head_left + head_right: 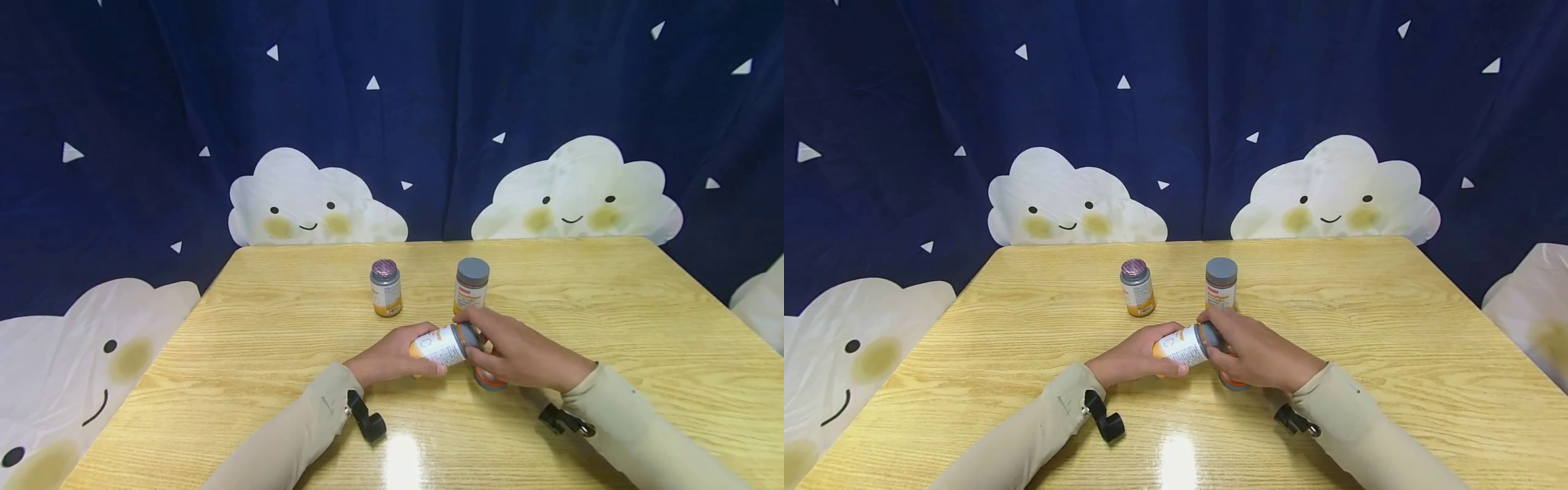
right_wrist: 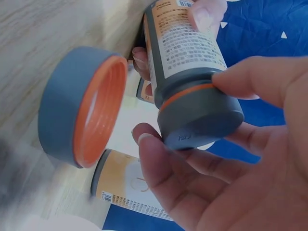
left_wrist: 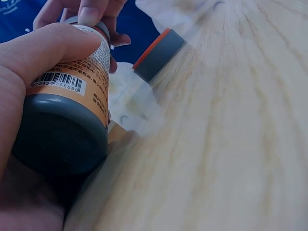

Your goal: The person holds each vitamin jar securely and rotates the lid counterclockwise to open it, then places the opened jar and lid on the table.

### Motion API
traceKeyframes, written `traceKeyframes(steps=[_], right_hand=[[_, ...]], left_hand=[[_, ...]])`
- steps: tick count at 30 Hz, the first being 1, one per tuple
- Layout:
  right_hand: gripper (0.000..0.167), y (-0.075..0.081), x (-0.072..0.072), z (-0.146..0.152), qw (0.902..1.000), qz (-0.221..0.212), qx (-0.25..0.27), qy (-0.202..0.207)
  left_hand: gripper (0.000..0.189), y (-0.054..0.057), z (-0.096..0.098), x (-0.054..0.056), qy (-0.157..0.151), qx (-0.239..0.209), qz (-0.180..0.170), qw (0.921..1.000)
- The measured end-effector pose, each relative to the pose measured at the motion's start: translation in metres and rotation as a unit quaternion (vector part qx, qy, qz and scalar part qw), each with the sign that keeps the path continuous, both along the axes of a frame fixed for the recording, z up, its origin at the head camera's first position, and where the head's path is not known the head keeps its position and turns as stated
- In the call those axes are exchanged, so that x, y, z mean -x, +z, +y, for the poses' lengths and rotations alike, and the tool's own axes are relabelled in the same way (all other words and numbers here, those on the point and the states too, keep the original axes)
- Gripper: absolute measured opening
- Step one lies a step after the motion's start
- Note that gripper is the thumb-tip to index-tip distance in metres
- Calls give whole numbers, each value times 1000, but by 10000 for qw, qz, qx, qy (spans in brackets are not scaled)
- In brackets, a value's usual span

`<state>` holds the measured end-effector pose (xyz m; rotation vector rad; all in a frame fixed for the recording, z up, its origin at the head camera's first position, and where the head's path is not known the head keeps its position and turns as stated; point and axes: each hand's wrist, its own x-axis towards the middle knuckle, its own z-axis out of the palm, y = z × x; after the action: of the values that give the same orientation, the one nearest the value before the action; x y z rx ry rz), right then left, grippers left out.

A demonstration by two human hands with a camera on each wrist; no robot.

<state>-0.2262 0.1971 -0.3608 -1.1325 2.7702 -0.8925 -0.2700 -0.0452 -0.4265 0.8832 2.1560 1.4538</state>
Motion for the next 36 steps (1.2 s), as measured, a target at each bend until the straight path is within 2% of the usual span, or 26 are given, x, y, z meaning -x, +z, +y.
traceKeyframes(steps=[9,13,17,20,24,29,36], right_hand=[[46,8,1,3,9997,-254,-26,-42],[51,11,0,5,9992,-135,18,-385],[41,10,2,4,9965,30,76,-828],[36,7,4,2,9952,79,-2,-981],[32,6,5,2,9956,19,-42,-938],[34,7,5,4,9979,-52,36,-638],[43,10,5,5,9986,216,-27,-476]], left_hand=[[45,-2,1,1,-38,-130,15,9999],[46,-3,1,2,-70,-159,35,9998],[46,-2,2,2,-62,-112,56,9999],[45,-2,1,3,-57,-102,15,9999],[45,-1,1,2,-22,-72,-16,10000],[44,-2,1,2,29,-46,9,10000],[42,-2,1,3,32,-38,13,10000]])
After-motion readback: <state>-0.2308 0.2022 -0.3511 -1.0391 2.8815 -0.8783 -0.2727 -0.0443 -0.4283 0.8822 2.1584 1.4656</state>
